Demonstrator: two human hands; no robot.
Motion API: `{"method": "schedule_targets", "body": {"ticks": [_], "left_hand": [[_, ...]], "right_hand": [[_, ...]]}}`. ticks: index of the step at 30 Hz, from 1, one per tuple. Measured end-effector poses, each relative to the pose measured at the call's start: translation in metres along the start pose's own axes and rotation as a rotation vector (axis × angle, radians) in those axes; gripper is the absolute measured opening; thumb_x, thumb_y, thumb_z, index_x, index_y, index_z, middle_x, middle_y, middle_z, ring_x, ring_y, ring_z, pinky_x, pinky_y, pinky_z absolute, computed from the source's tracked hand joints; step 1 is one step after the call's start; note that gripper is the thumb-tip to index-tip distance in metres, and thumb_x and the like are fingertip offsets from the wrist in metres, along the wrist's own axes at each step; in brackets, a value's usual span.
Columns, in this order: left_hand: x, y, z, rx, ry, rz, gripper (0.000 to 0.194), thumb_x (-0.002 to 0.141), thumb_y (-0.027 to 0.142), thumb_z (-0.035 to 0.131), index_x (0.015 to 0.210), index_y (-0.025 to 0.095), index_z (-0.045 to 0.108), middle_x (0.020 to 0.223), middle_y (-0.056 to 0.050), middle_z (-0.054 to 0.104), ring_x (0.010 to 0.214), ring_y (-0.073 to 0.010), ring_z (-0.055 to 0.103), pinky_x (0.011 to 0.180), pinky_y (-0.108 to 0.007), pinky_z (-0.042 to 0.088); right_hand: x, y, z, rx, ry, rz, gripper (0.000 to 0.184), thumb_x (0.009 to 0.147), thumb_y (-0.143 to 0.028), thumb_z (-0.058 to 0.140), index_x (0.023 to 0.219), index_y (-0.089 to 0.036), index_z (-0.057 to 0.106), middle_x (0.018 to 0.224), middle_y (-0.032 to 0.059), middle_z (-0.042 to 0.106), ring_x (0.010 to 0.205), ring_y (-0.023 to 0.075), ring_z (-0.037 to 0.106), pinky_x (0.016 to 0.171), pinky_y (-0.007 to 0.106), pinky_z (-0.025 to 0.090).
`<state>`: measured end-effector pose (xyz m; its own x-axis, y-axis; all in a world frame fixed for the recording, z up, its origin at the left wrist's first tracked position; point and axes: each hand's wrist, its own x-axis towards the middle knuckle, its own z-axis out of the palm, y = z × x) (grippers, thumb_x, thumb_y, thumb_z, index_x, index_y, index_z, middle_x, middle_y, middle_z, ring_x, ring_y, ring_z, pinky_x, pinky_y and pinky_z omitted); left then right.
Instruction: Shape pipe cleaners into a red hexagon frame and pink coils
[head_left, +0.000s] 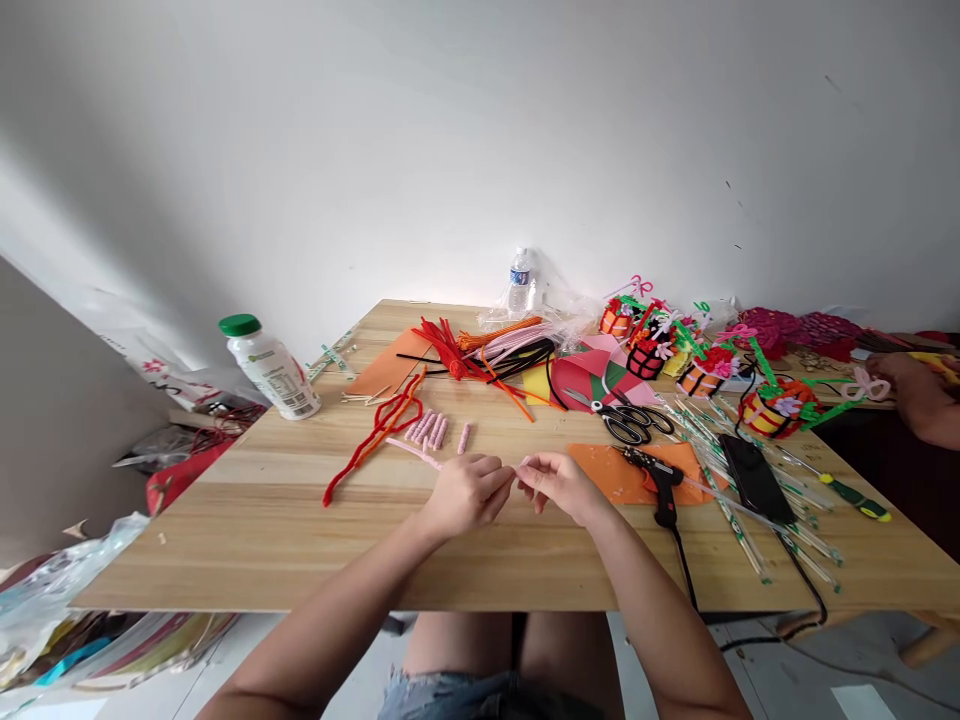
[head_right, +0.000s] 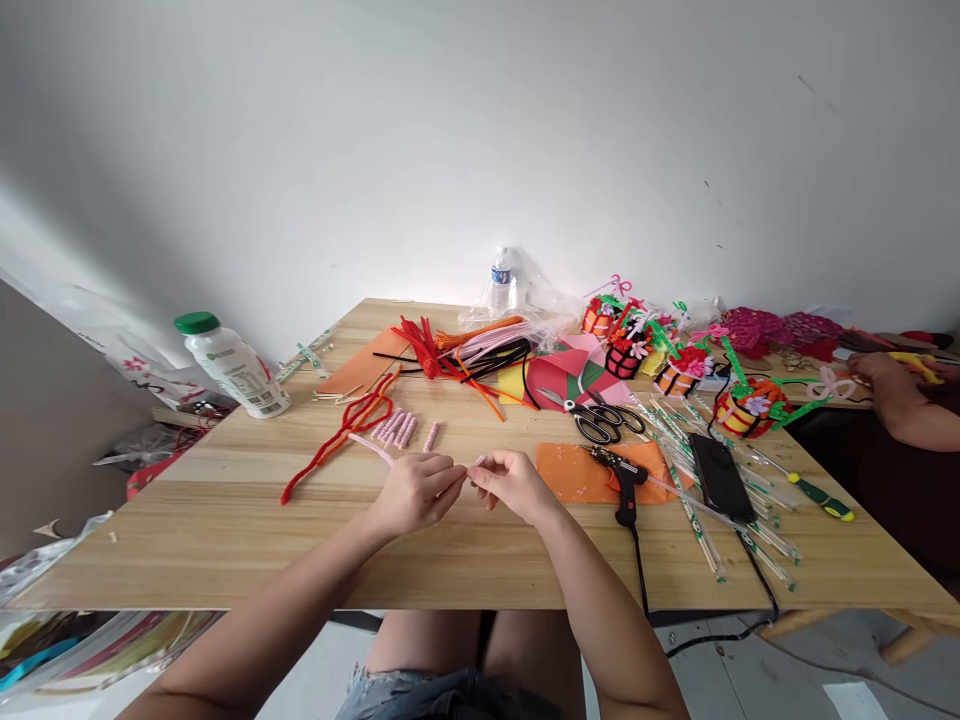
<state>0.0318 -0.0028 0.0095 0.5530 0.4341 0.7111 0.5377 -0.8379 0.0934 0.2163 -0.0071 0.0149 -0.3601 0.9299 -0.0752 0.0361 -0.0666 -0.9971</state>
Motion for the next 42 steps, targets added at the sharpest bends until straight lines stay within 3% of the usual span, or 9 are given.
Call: {"method": "schedule_targets", "body": {"ticks": [3, 7, 13, 18, 22, 26, 30, 37, 42], "left_hand": [[0.001, 0.000, -0.001, 0.006, -0.017, 0.004, 0.026, 0.086, 0.017, 0.043, 0.066, 0.016, 0.059, 0.055, 0.000, 0.049, 0.050, -0.0108, 0.043, 0.049, -0.025, 0.027], [0.004, 0.002, -0.007, -0.227, -0.075, -0.087, 0.024, 0.085, 0.016, 0.044, 0.066, 0.015, 0.058, 0.054, 0.000, 0.051, 0.049, -0.0099, 0.045, 0.050, -0.023, 0.030], [0.006, 0.004, -0.015, -0.661, -0.130, -0.311, 0.026, 0.087, 0.022, 0.044, 0.069, 0.013, 0.060, 0.059, -0.003, 0.058, 0.054, -0.0095, 0.052, 0.051, -0.019, 0.038], [0.004, 0.003, -0.009, -0.451, -0.005, -0.279, 0.022, 0.086, 0.020, 0.045, 0.074, 0.013, 0.062, 0.057, -0.001, 0.055, 0.051, -0.0092, 0.048, 0.049, -0.021, 0.034], [0.001, -0.001, -0.003, -0.050, 0.119, -0.081, 0.015, 0.085, 0.017, 0.049, 0.082, 0.014, 0.063, 0.059, -0.001, 0.057, 0.052, -0.0097, 0.048, 0.050, -0.023, 0.032], [-0.001, -0.003, 0.000, 0.145, 0.157, 0.036, 0.013, 0.086, 0.016, 0.049, 0.086, 0.014, 0.062, 0.058, 0.000, 0.055, 0.052, -0.0106, 0.049, 0.050, -0.024, 0.033], [-0.001, -0.003, 0.001, 0.213, 0.112, 0.104, 0.013, 0.087, 0.018, 0.048, 0.083, 0.015, 0.061, 0.057, 0.000, 0.053, 0.051, -0.0115, 0.047, 0.049, -0.026, 0.030], [0.001, 0.001, 0.000, 0.138, 0.063, 0.050, 0.020, 0.085, 0.016, 0.045, 0.071, 0.016, 0.059, 0.055, 0.000, 0.051, 0.050, -0.0112, 0.046, 0.048, -0.026, 0.028], [0.004, 0.006, -0.008, -0.130, 0.024, -0.096, 0.022, 0.082, 0.016, 0.045, 0.065, 0.016, 0.058, 0.051, 0.001, 0.051, 0.047, -0.0096, 0.045, 0.049, -0.024, 0.030]], "right_hand": [[0.000, -0.001, 0.001, -0.115, 0.040, -0.146, 0.028, 0.076, -0.043, 0.068, 0.079, -0.015, 0.062, 0.068, 0.0007, 0.058, 0.053, 0.0104, 0.053, 0.047, 0.023, 0.046], [-0.003, -0.004, 0.002, -0.486, 0.089, -0.686, 0.010, 0.086, -0.023, 0.058, 0.080, -0.017, 0.064, 0.081, 0.0058, 0.065, 0.073, 0.0146, 0.060, 0.065, 0.027, 0.051], [-0.008, -0.005, 0.003, -0.860, 0.159, -1.175, 0.020, 0.085, -0.005, 0.051, 0.092, -0.018, 0.064, 0.082, 0.0067, 0.065, 0.079, 0.0174, 0.057, 0.070, 0.032, 0.049], [-0.006, -0.002, 0.005, -0.821, 0.261, -1.029, 0.015, 0.086, -0.013, 0.053, 0.090, -0.019, 0.066, 0.076, 0.0054, 0.063, 0.067, 0.0148, 0.055, 0.062, 0.028, 0.046], [-0.006, -0.003, 0.007, -0.510, 0.251, -0.639, 0.013, 0.085, -0.027, 0.056, 0.081, -0.018, 0.065, 0.066, 0.0017, 0.060, 0.051, 0.0101, 0.050, 0.049, 0.023, 0.041], [-0.007, -0.006, 0.009, -0.118, 0.126, -0.183, 0.034, 0.082, -0.048, 0.057, 0.077, -0.015, 0.062, 0.073, 0.0047, 0.064, 0.052, 0.0122, 0.059, 0.039, 0.020, 0.038], [-0.004, -0.007, 0.007, 0.029, 0.020, -0.014, 0.041, 0.075, -0.053, 0.063, 0.074, -0.012, 0.063, 0.078, 0.0062, 0.064, 0.054, 0.0120, 0.060, 0.036, 0.018, 0.037], [0.001, 0.002, 0.006, 0.043, 0.037, -0.076, 0.031, 0.072, -0.043, 0.071, 0.081, -0.014, 0.062, 0.064, 0.0001, 0.059, 0.047, 0.0091, 0.051, 0.039, 0.020, 0.041], [-0.004, 0.001, 0.005, -0.532, 0.136, -0.737, 0.013, 0.088, -0.024, 0.054, 0.083, -0.018, 0.064, 0.080, 0.0066, 0.066, 0.068, 0.0149, 0.060, 0.062, 0.029, 0.051]]}}
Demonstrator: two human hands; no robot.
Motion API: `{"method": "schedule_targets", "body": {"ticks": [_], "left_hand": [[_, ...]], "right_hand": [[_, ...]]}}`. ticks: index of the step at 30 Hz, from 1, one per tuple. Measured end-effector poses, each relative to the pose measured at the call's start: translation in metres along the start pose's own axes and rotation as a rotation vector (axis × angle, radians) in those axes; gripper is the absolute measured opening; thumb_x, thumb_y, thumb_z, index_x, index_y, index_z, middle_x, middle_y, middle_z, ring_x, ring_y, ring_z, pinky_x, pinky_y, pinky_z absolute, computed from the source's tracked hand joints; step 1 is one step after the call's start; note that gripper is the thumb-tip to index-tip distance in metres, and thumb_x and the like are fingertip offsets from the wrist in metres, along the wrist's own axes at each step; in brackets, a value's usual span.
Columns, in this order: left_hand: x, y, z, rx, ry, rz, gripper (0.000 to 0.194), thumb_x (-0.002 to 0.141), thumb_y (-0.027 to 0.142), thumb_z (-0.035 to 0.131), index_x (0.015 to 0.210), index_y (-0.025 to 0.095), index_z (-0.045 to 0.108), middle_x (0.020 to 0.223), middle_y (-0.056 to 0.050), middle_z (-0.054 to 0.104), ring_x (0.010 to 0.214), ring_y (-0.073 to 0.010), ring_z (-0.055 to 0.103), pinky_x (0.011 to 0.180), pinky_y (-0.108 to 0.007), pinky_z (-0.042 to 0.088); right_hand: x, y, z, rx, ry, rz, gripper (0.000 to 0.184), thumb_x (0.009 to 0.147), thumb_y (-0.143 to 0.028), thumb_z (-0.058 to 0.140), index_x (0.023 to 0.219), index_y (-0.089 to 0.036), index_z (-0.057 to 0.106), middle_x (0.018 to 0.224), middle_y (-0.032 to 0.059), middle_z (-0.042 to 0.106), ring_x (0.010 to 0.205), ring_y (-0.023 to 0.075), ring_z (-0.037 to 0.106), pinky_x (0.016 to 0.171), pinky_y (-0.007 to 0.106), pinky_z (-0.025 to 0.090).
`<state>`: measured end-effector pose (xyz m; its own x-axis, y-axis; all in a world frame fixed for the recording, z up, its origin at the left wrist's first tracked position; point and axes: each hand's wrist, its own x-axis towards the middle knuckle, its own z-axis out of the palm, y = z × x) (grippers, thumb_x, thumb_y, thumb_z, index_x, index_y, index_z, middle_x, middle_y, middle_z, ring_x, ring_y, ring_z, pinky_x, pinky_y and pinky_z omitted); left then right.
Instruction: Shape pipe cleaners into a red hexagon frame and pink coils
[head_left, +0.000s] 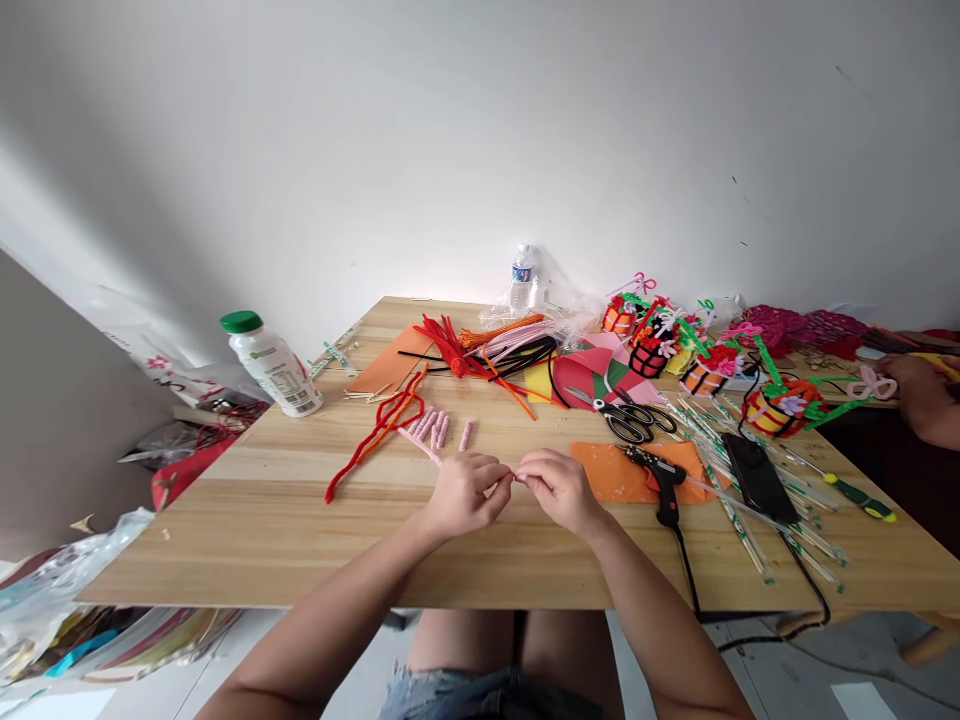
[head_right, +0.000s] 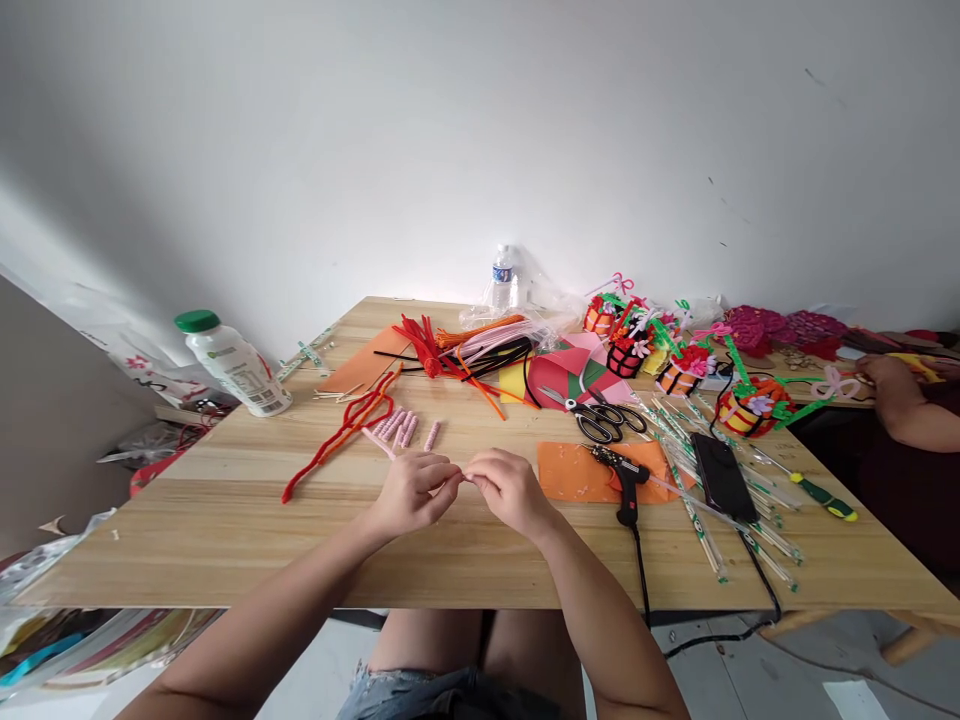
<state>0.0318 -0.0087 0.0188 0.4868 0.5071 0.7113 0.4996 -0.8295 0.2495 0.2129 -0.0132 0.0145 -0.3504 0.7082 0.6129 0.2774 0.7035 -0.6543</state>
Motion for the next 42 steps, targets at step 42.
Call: {"method": "schedule_targets", "body": {"ticks": [42], "left_hand": [[-0.004, -0.009, 0.008, 0.386, 0.159, 0.204, 0.012, 0.084, 0.016, 0.049, 0.085, 0.016, 0.062, 0.055, 0.001, 0.050, 0.051, -0.0105, 0.046, 0.048, -0.026, 0.028]], "right_hand": [[0.005, -0.001, -0.003, 0.682, -0.213, 0.848, 0.046, 0.074, -0.058, 0.063, 0.062, -0.015, 0.055, 0.051, -0.0030, 0.052, 0.038, 0.0072, 0.045, 0.033, 0.018, 0.032]]}}
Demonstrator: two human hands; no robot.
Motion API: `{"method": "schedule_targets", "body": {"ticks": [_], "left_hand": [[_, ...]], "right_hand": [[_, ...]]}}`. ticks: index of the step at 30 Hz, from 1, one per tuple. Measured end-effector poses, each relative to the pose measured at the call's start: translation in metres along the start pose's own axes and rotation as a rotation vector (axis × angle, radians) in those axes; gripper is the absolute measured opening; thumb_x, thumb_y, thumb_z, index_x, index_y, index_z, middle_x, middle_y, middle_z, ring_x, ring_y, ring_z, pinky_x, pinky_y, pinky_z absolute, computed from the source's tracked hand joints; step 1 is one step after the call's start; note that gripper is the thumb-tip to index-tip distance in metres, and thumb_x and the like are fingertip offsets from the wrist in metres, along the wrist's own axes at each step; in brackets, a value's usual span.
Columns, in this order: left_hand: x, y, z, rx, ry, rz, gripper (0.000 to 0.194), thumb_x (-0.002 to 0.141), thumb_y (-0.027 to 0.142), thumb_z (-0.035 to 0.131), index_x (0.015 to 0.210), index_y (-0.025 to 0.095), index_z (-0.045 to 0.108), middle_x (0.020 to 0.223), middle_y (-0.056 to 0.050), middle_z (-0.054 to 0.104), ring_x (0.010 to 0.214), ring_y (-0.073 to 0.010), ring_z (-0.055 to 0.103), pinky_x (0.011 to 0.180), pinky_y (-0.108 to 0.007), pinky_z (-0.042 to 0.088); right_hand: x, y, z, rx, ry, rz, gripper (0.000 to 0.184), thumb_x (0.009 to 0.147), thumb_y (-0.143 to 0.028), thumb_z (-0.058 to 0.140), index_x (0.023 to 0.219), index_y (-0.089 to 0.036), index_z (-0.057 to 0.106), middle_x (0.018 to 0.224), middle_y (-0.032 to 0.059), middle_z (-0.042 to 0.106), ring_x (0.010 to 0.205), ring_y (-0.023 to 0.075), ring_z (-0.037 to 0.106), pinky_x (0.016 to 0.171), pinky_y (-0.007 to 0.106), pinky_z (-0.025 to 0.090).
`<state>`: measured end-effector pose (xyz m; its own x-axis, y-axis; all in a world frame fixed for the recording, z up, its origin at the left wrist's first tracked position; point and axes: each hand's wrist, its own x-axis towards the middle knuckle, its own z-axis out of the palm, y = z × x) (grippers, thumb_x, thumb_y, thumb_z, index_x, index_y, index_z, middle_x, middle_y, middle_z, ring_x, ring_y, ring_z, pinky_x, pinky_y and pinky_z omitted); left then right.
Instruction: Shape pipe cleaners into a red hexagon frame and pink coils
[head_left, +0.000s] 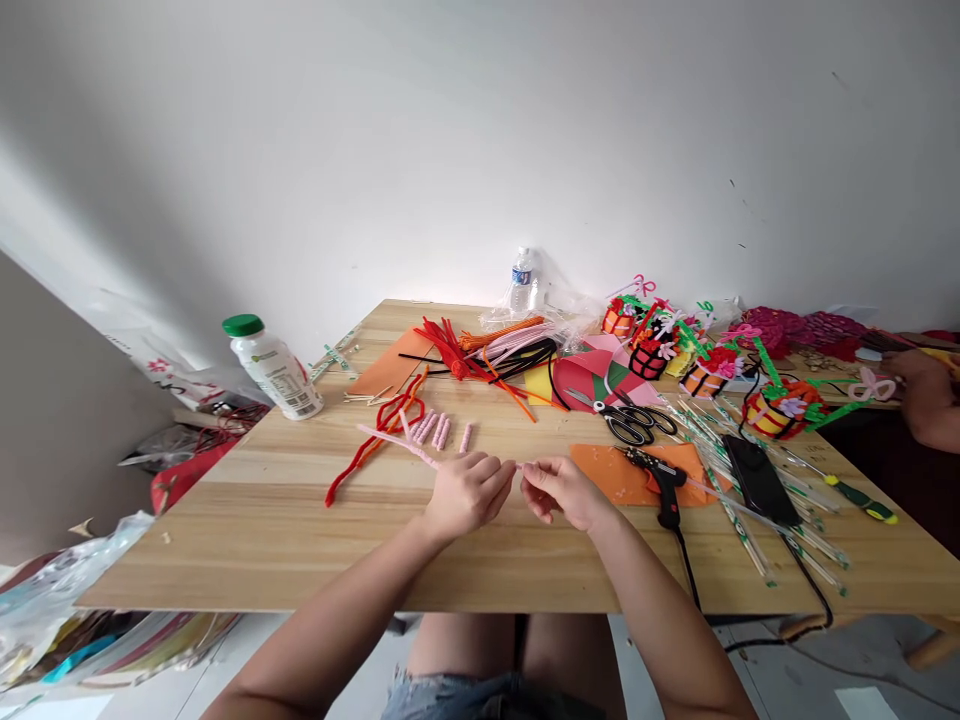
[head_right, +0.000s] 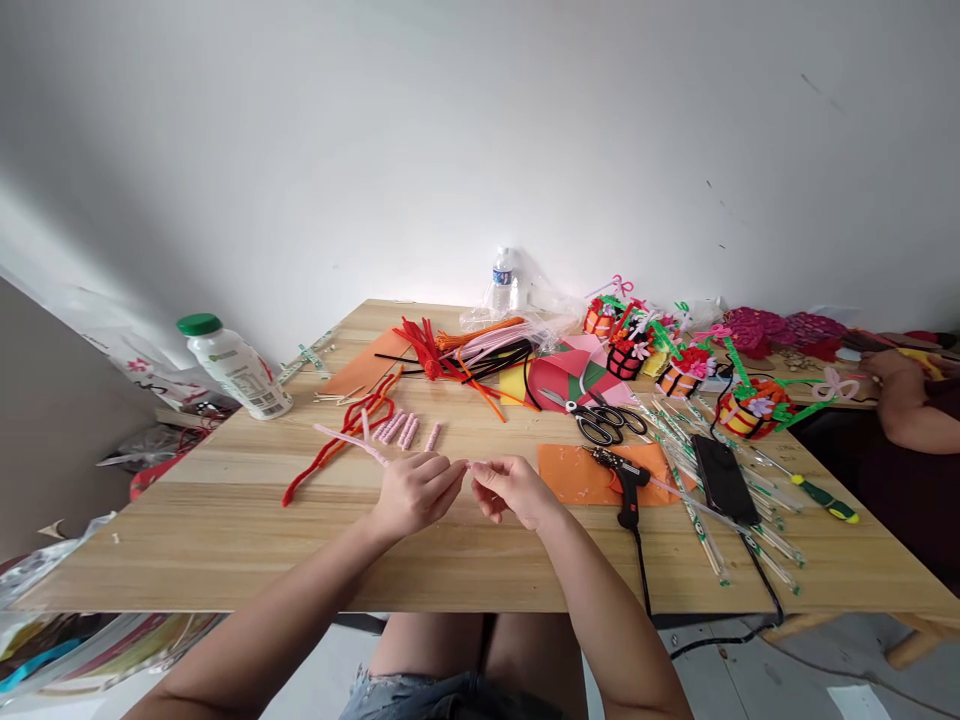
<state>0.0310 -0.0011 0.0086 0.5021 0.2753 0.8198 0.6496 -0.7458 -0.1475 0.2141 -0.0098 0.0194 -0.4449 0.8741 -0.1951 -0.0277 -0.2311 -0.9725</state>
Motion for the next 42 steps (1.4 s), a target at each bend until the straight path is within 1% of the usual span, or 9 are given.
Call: {"method": "schedule_targets", "body": {"ticks": [4, 8, 15, 17, 20, 23, 33, 37, 42], "left_hand": [[-0.001, 0.000, -0.001, 0.018, -0.027, 0.070, 0.011, 0.084, 0.016, 0.053, 0.091, 0.014, 0.060, 0.058, 0.001, 0.052, 0.053, -0.0117, 0.046, 0.049, -0.028, 0.027], [0.001, 0.003, -0.003, 0.004, -0.031, 0.078, 0.006, 0.083, 0.016, 0.054, 0.086, 0.014, 0.060, 0.056, 0.002, 0.050, 0.051, -0.0114, 0.043, 0.049, -0.027, 0.024], [0.004, 0.005, -0.005, -0.010, -0.016, 0.052, 0.009, 0.083, 0.016, 0.052, 0.082, 0.014, 0.061, 0.055, 0.001, 0.051, 0.051, -0.0116, 0.043, 0.049, -0.027, 0.025], [0.004, 0.005, -0.005, -0.038, -0.028, 0.005, 0.013, 0.083, 0.015, 0.051, 0.073, 0.015, 0.060, 0.053, 0.001, 0.050, 0.049, -0.0112, 0.042, 0.048, -0.027, 0.024], [0.005, 0.005, -0.004, -0.133, -0.057, -0.103, 0.023, 0.081, 0.015, 0.049, 0.060, 0.017, 0.056, 0.048, 0.001, 0.047, 0.046, -0.0104, 0.041, 0.048, -0.027, 0.024], [0.005, 0.005, -0.003, -0.230, -0.069, -0.168, 0.024, 0.079, 0.016, 0.048, 0.056, 0.017, 0.055, 0.047, 0.001, 0.048, 0.045, -0.0098, 0.041, 0.048, -0.025, 0.026], [0.005, 0.004, -0.004, -0.307, -0.084, -0.202, 0.023, 0.077, 0.015, 0.049, 0.056, 0.016, 0.056, 0.047, 0.001, 0.050, 0.044, -0.0094, 0.044, 0.048, -0.024, 0.028], [0.002, 0.001, -0.001, -0.245, -0.069, -0.191, 0.020, 0.081, 0.015, 0.049, 0.063, 0.016, 0.059, 0.050, 0.001, 0.050, 0.046, -0.0099, 0.044, 0.049, -0.024, 0.029], [-0.004, -0.002, 0.006, -0.132, -0.063, -0.089, 0.015, 0.083, 0.014, 0.051, 0.072, 0.015, 0.062, 0.056, 0.000, 0.054, 0.052, -0.0112, 0.047, 0.051, -0.024, 0.030]], "right_hand": [[0.000, -0.002, 0.003, 0.155, -0.019, 0.040, 0.048, 0.075, -0.060, 0.060, 0.064, -0.013, 0.057, 0.053, -0.0021, 0.053, 0.037, 0.0061, 0.045, 0.030, 0.017, 0.030], [0.000, -0.002, 0.001, 0.129, 0.050, -0.001, 0.040, 0.068, -0.051, 0.072, 0.066, -0.013, 0.058, 0.052, -0.0040, 0.053, 0.036, 0.0049, 0.042, 0.030, 0.016, 0.030], [-0.003, -0.003, 0.001, 0.093, -0.018, -0.006, 0.039, 0.069, -0.051, 0.071, 0.068, -0.014, 0.057, 0.055, -0.0031, 0.053, 0.040, 0.0065, 0.044, 0.032, 0.018, 0.030], [-0.002, 0.000, 0.002, -0.079, 0.067, -0.137, 0.037, 0.074, -0.050, 0.067, 0.069, -0.015, 0.056, 0.053, -0.0033, 0.052, 0.040, 0.0076, 0.044, 0.035, 0.020, 0.034], [0.000, 0.004, 0.003, -0.607, 0.249, -0.580, 0.026, 0.086, -0.038, 0.058, 0.073, -0.016, 0.060, 0.063, 0.0024, 0.059, 0.054, 0.0122, 0.053, 0.050, 0.026, 0.044], [0.000, 0.004, 0.002, -1.103, 0.312, -0.968, 0.018, 0.090, -0.023, 0.053, 0.077, -0.016, 0.063, 0.075, 0.0067, 0.063, 0.070, 0.0159, 0.058, 0.064, 0.028, 0.046], [-0.004, 0.000, -0.004, -1.321, 0.291, -1.138, 0.019, 0.091, -0.011, 0.046, 0.092, -0.015, 0.064, 0.081, 0.0077, 0.064, 0.074, 0.0170, 0.057, 0.064, 0.029, 0.046], [-0.002, 0.004, -0.001, -0.994, 0.386, -0.981, 0.013, 0.090, -0.021, 0.051, 0.089, -0.018, 0.064, 0.086, 0.0077, 0.064, 0.074, 0.0158, 0.058, 0.063, 0.027, 0.048], [0.003, 0.008, 0.002, -0.380, 0.249, -0.292, 0.034, 0.083, -0.051, 0.055, 0.079, -0.017, 0.056, 0.057, -0.0018, 0.053, 0.046, 0.0106, 0.050, 0.038, 0.020, 0.040]]}}
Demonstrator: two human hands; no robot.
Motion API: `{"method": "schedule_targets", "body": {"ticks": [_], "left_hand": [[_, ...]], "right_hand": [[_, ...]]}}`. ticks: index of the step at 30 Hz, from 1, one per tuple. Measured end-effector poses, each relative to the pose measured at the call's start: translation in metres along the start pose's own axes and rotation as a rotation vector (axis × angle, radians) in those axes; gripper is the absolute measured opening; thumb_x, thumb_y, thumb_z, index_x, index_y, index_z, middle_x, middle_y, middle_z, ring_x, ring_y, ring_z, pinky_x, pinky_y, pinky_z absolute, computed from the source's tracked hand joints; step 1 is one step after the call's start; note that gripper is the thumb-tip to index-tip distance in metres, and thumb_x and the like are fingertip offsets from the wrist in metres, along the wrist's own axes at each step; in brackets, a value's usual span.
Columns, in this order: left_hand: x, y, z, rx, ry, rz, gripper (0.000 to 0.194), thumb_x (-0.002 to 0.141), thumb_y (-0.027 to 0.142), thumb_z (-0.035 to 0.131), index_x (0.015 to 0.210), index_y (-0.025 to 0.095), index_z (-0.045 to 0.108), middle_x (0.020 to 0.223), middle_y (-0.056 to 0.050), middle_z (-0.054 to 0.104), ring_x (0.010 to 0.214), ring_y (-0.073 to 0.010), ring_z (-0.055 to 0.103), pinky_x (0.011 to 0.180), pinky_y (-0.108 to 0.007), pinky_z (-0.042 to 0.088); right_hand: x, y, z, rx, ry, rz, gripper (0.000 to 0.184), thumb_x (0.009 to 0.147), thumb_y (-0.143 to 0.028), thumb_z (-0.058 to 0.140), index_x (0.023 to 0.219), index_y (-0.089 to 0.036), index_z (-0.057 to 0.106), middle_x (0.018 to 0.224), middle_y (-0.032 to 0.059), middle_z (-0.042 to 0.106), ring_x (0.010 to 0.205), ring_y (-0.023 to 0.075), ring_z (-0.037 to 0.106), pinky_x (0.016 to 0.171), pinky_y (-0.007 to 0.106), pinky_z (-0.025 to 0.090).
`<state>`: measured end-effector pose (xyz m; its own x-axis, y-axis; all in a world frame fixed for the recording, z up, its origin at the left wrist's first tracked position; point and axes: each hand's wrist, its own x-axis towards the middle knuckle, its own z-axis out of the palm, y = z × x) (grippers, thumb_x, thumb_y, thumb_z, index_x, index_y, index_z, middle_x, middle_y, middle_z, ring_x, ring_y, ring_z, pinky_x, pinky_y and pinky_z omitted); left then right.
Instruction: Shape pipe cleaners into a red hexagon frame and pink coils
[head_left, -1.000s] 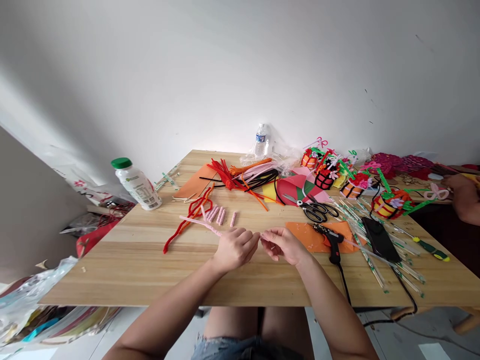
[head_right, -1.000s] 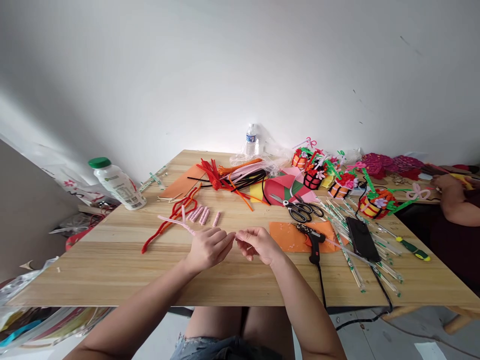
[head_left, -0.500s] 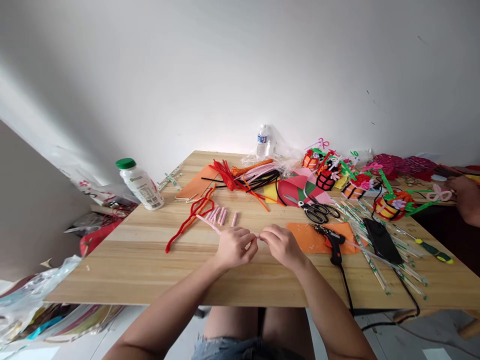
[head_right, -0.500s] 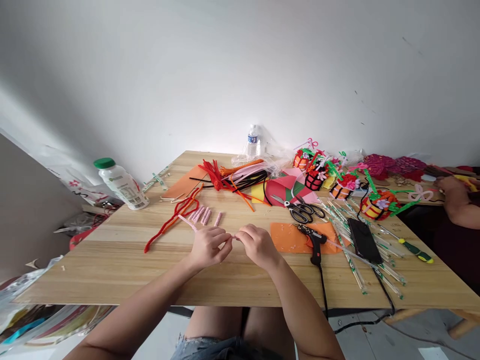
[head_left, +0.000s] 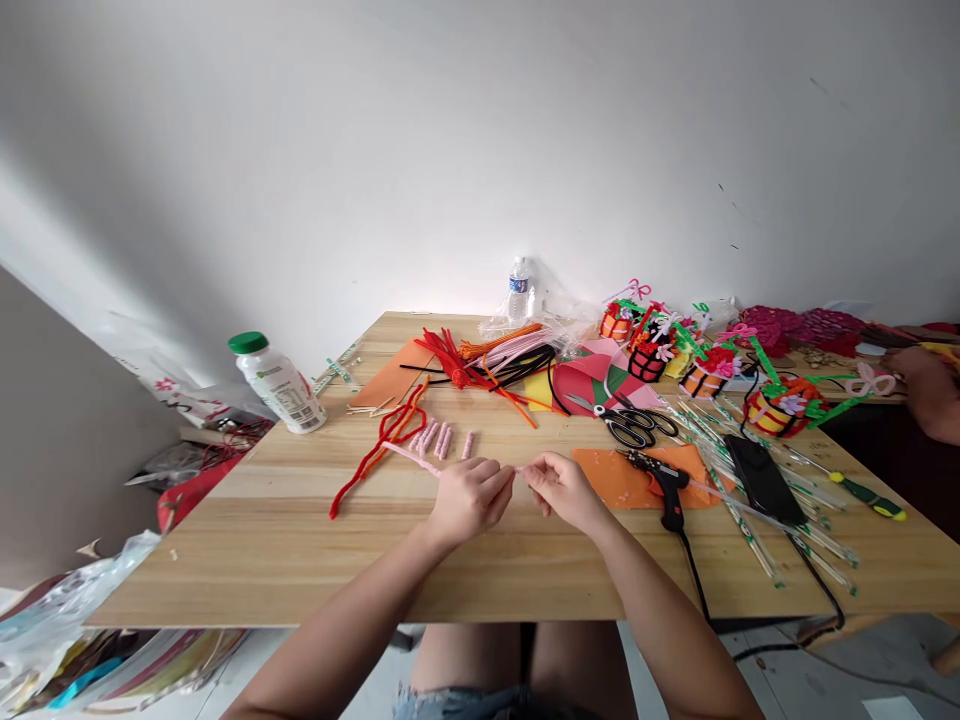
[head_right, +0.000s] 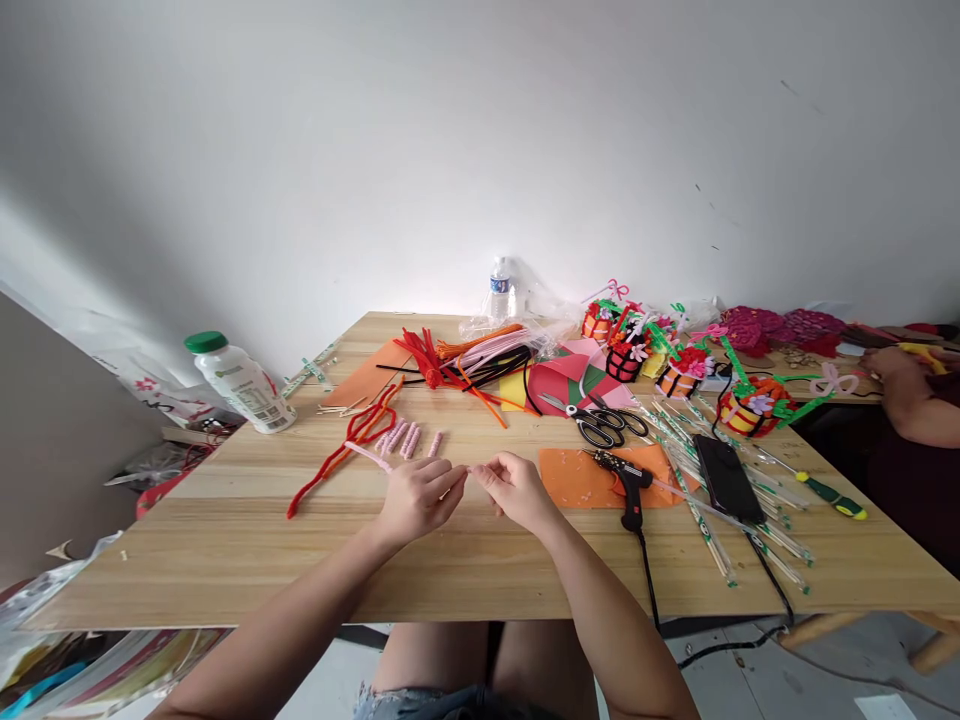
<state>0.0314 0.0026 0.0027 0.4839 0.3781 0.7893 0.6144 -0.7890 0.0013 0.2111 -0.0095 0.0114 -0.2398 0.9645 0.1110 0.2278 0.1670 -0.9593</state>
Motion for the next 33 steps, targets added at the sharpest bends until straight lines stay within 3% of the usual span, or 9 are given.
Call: {"method": "schedule_targets", "body": {"ticks": [2, 6, 8, 12, 16, 23, 25, 30, 33], "left_hand": [[-0.001, 0.000, 0.001, 0.017, -0.007, 0.014, 0.015, 0.083, 0.014, 0.051, 0.075, 0.015, 0.063, 0.056, 0.000, 0.054, 0.052, -0.0115, 0.047, 0.051, -0.025, 0.030], [0.001, 0.001, 0.001, -0.004, -0.004, -0.009, 0.014, 0.083, 0.015, 0.052, 0.074, 0.015, 0.062, 0.055, 0.000, 0.054, 0.051, -0.0112, 0.047, 0.050, -0.025, 0.030], [0.001, 0.001, 0.001, 0.001, 0.000, -0.009, 0.014, 0.082, 0.015, 0.052, 0.073, 0.015, 0.062, 0.056, 0.000, 0.054, 0.051, -0.0111, 0.047, 0.050, -0.025, 0.030], [0.000, -0.001, 0.001, 0.072, -0.012, 0.038, 0.014, 0.084, 0.015, 0.051, 0.074, 0.015, 0.061, 0.056, 0.000, 0.052, 0.052, -0.0113, 0.045, 0.050, -0.026, 0.028], [-0.001, -0.001, 0.001, 0.123, -0.013, 0.094, 0.012, 0.085, 0.015, 0.050, 0.081, 0.016, 0.062, 0.057, 0.000, 0.052, 0.053, -0.0120, 0.045, 0.050, -0.027, 0.028], [0.003, 0.002, 0.000, 0.082, 0.012, 0.084, 0.013, 0.083, 0.015, 0.052, 0.077, 0.015, 0.063, 0.055, 0.000, 0.054, 0.051, -0.0120, 0.046, 0.049, -0.027, 0.027], [0.004, 0.003, -0.001, 0.016, 0.011, 0.051, 0.015, 0.083, 0.015, 0.051, 0.073, 0.015, 0.062, 0.054, 0.000, 0.054, 0.051, -0.0114, 0.047, 0.049, -0.027, 0.027], [0.008, 0.003, -0.010, -0.300, -0.074, -0.110, 0.024, 0.083, 0.016, 0.046, 0.061, 0.016, 0.057, 0.048, 0.002, 0.048, 0.045, -0.0091, 0.043, 0.048, -0.023, 0.029], [0.008, 0.003, -0.013, -0.468, -0.118, -0.164, 0.028, 0.082, 0.018, 0.044, 0.055, 0.017, 0.052, 0.046, 0.002, 0.043, 0.044, -0.0087, 0.040, 0.047, -0.022, 0.029]], "right_hand": [[0.000, 0.000, 0.001, 0.108, -0.056, 0.113, 0.038, 0.082, -0.055, 0.053, 0.078, -0.017, 0.055, 0.051, -0.0044, 0.049, 0.041, 0.0098, 0.046, 0.035, 0.020, 0.037], [-0.001, -0.001, 0.000, 0.032, 0.080, -0.003, 0.034, 0.076, -0.051, 0.064, 0.079, -0.017, 0.058, 0.060, -0.0017, 0.055, 0.046, 0.0091, 0.049, 0.040, 0.020, 0.039], [-0.002, -0.002, 0.000, 0.024, 0.095, 0.017, 0.035, 0.074, -0.052, 0.065, 0.077, -0.018, 0.057, 0.061, -0.0019, 0.055, 0.047, 0.0098, 0.050, 0.039, 0.020, 0.039], [-0.002, -0.007, -0.003, 0.135, 0.009, 0.203, 0.044, 0.074, -0.061, 0.059, 0.069, -0.018, 0.050, 0.050, -0.0046, 0.050, 0.039, 0.0089, 0.047, 0.032, 0.019, 0.034], [-0.002, -0.010, -0.004, 0.245, -0.118, 0.327, 0.050, 0.073, -0.064, 0.057, 0.064, -0.015, 0.052, 0.053, -0.0025, 0.053, 0.036, 0.0077, 0.048, 0.030, 0.018, 0.033], [-0.001, -0.006, -0.002, 0.300, -0.123, 0.263, 0.042, 0.070, -0.055, 0.067, 0.067, -0.015, 0.055, 0.048, -0.0042, 0.052, 0.038, 0.0072, 0.045, 0.036, 0.019, 0.037], [-0.001, -0.005, -0.002, 0.176, -0.080, 0.132, 0.037, 0.075, -0.050, 0.064, 0.069, -0.014, 0.060, 0.052, -0.0020, 0.055, 0.041, 0.0084, 0.047, 0.040, 0.021, 0.040], [-0.003, -0.007, -0.007, -0.436, 0.080, -0.678, 0.018, 0.089, -0.021, 0.052, 0.086, -0.018, 0.069, 0.082, 0.0074, 0.069, 0.071, 0.0161, 0.062, 0.065, 0.030, 0.050], [-0.005, -0.006, -0.008, -0.620, 0.078, -0.936, 0.022, 0.088, -0.011, 0.051, 0.100, -0.020, 0.067, 0.091, 0.0076, 0.070, 0.073, 0.0161, 0.062, 0.065, 0.030, 0.050]]}}
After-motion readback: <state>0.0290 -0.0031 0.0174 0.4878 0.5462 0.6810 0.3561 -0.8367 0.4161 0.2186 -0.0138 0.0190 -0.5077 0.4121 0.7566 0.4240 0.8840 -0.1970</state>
